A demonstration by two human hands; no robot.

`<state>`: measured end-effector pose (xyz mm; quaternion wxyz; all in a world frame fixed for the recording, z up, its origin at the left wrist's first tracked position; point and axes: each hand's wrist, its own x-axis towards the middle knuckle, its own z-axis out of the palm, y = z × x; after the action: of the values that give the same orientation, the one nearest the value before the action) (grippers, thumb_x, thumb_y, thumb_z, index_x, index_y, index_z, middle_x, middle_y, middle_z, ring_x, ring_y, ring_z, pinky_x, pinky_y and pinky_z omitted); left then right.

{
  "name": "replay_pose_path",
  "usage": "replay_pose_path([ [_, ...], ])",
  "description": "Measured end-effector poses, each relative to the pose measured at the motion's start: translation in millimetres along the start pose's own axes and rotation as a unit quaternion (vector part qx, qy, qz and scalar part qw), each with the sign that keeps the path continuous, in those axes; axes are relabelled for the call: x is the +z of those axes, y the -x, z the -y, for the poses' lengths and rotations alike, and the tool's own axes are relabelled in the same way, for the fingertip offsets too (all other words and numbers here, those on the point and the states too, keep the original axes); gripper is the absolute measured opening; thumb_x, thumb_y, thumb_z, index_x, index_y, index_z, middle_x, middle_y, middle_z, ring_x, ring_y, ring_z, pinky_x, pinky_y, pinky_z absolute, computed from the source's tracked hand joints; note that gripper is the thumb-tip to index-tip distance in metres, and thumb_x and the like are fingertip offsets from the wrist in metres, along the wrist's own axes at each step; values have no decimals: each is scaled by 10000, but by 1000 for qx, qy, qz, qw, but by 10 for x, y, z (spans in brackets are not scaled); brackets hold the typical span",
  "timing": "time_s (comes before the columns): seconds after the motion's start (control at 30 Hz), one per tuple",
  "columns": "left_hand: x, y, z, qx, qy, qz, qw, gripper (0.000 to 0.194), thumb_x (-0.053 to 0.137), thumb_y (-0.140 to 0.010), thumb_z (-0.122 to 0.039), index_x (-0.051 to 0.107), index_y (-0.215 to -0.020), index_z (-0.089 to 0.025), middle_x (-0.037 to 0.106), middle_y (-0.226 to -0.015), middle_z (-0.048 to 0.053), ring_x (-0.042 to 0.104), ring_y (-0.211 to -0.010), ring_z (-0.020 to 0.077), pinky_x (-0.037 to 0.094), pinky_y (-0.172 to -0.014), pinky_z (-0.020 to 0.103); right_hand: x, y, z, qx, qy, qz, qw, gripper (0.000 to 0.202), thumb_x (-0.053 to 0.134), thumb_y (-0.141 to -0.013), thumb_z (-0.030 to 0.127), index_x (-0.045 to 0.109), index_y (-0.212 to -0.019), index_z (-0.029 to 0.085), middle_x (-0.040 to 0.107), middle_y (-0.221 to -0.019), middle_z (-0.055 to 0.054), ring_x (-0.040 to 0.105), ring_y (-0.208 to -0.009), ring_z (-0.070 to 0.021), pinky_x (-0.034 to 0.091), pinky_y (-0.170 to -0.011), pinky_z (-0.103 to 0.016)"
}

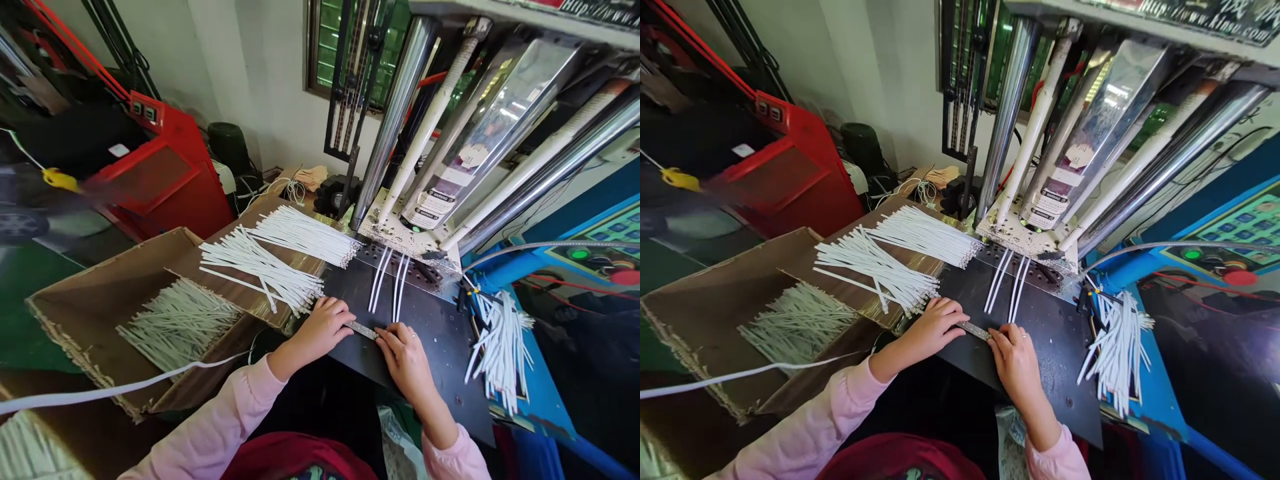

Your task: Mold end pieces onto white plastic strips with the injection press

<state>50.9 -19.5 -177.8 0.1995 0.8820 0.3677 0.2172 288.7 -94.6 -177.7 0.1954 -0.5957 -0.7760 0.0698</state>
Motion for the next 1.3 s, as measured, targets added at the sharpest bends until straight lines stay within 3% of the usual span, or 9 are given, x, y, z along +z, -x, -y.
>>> replay_pose_path([
  [0.13, -113, -115, -43, -27, -1, -37, 999, 251, 551, -998, -339, 696, -1162, -218, 674, -1073, 54, 577, -1044, 225, 360, -971, 413, 1, 6, 29, -21, -30, 29, 999, 327, 480, -1022, 318, 681, -1268, 242, 636, -1015, -105, 611, -926, -258, 528, -842, -427],
  [0.27, -330, -494, 90, -106, -49, -110, 987, 301, 440, -1018, -211, 685, -1194, -205, 689, -1140, 85, 593, -1069, 250, 352, -1009, 463, -128, -119, 49, -29, -69, 82, 994, 353, 500, -1013, 312, 646, -1332, 275, 633, -1082, -99, 625, -967, -244, 538, -889, -419],
  [0.47, -572, -1000, 576, -153, -134, -26, 979, 282, 507, -873, -30, 705, -1030, -155, 674, -1117, 143, 580, -1097, 307, 392, -960, 486, -286, -661, 35, -28, -128, 66, 989, 347, 548, -991, 367, 661, -1304, 270, 646, -1128, -86, 645, -1028, -231, 516, -939, -383],
  [0.57, -555, -970, 696, -125, -140, 3, 982, 193, 595, -836, -54, 698, -961, -159, 676, -1058, 131, 580, -1064, 284, 443, -912, 410, -214, -931, 9, -23, -152, 68, 986, 299, 547, -981, 326, 705, -1223, 248, 675, -1054, -72, 667, -948, -208, 525, -883, -350],
  [0.73, -426, -755, 665, -81, -133, 27, 987, 75, 627, -868, -131, 697, -864, -156, 694, -942, 112, 608, -998, 273, 476, -904, 378, 1, -1241, -39, -21, -160, 84, 983, 260, 578, -942, 236, 736, -1149, 217, 708, -1028, -74, 667, -912, -195, 511, -864, -344],
  [0.83, -432, -712, 648, -75, -114, 19, 990, 119, 616, -892, -155, 713, -961, -152, 707, -1003, 108, 623, -1020, 270, 491, -910, 373, 91, -1373, -58, -11, -137, 79, 987, 254, 600, -915, 194, 742, -1125, 201, 709, -989, -69, 665, -882, -191, 505, -840, -333],
  [0.93, -522, -739, 689, -78, -92, 0, 993, 219, 556, -936, -167, 703, -1099, -171, 708, -1082, 89, 641, -1027, 235, 504, -908, 342, 133, -1470, -32, -8, -120, 65, 991, 252, 604, -907, 170, 740, -1116, 207, 706, -967, -55, 662, -862, -183, 499, -826, -316],
  [1.1, -638, -835, 803, -73, -91, -11, 993, 229, 536, -910, -126, 736, -1013, -172, 718, -1046, 92, 637, -1014, 240, 502, -920, 357, 217, -1569, 137, -15, -108, 86, 990, 161, 616, -908, 167, 756, -973, 211, 718, -969, -46, 659, -883, -172, 479, -833, -286],
  [1.3, -535, -966, 810, -4, -104, 44, 994, 186, 605, -847, -103, 753, -896, -202, 732, -960, 74, 636, -1009, 237, 473, -944, 357, 321, -1643, 279, 14, -80, 96, 992, 102, 634, -864, 147, 720, -876, 199, 707, -910, -49, 642, -829, -183, 443, -754, -276],
])
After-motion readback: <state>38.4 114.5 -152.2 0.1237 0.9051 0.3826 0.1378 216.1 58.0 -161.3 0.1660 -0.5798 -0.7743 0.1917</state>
